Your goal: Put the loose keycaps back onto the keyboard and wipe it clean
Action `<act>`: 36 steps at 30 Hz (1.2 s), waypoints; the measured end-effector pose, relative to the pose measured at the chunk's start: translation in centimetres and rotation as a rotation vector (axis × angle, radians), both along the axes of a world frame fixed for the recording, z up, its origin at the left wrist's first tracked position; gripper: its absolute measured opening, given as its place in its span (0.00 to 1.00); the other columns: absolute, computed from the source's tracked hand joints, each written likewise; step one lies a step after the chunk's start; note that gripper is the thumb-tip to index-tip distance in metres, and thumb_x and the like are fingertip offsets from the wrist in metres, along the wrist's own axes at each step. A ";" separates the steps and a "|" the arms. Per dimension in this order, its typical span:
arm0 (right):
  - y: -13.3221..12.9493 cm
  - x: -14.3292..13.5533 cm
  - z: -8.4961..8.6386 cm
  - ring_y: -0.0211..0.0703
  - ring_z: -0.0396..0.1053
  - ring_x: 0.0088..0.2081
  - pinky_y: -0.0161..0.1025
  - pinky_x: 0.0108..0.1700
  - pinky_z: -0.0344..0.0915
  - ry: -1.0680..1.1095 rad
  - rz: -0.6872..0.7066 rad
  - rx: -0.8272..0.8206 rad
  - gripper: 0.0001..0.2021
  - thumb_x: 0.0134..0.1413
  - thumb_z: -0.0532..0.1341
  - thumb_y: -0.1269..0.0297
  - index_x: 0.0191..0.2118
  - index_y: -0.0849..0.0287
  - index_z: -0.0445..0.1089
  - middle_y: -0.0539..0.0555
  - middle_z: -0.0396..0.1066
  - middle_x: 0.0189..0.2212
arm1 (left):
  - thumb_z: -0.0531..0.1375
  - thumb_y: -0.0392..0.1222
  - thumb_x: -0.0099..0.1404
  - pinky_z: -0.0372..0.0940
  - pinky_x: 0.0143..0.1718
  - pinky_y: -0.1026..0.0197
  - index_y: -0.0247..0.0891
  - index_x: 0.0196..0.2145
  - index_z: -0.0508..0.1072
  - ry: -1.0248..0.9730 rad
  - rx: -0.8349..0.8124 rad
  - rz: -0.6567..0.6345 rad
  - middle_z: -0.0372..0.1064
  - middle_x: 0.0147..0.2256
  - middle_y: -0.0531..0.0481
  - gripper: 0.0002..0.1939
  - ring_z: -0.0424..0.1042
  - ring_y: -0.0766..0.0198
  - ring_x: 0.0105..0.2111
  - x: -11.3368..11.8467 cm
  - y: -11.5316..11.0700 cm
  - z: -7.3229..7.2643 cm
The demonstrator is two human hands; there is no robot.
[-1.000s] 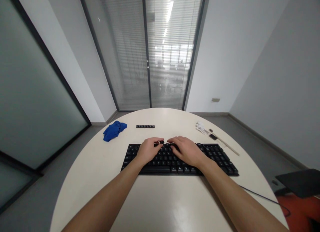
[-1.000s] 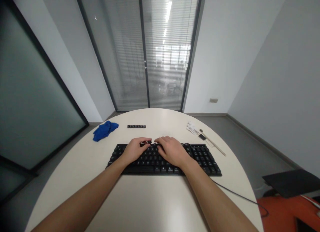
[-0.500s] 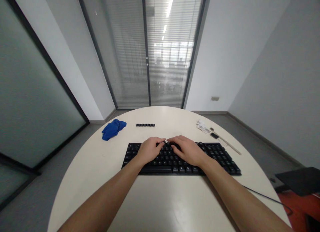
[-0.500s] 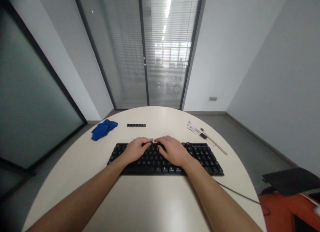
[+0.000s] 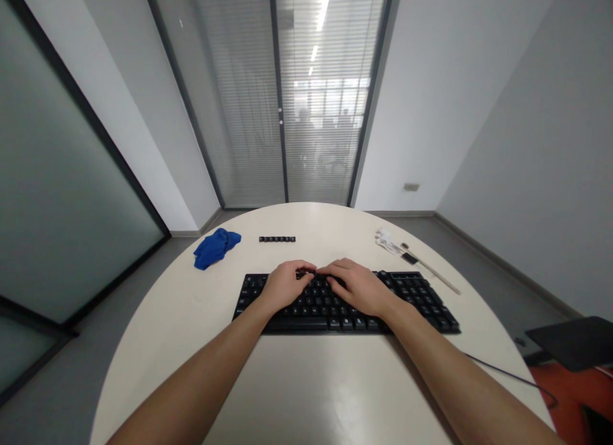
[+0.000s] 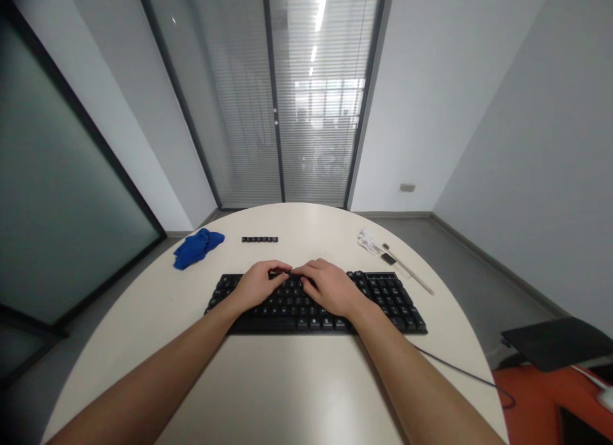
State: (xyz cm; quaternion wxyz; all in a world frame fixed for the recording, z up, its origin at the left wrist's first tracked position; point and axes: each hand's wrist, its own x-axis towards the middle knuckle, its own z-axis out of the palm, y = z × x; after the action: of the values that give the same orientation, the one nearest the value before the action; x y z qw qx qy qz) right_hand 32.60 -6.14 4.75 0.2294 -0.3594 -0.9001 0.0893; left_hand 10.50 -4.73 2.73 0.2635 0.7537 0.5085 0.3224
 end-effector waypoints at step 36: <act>-0.1 0.0 0.1 0.48 0.69 0.48 0.46 0.53 0.66 -0.034 0.020 0.022 0.20 0.65 0.55 0.72 0.59 0.50 0.70 0.55 0.74 0.45 | 0.60 0.46 0.68 0.67 0.43 0.60 0.44 0.36 0.81 0.093 0.000 0.128 0.80 0.37 0.53 0.09 0.77 0.58 0.39 0.4 -0.2 0.3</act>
State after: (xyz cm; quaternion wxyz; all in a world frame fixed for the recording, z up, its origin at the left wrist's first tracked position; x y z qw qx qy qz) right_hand 32.57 -6.23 4.89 0.2170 -0.3492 -0.9085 0.0752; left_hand 10.95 -4.96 3.02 0.2183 0.7338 0.5673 0.3035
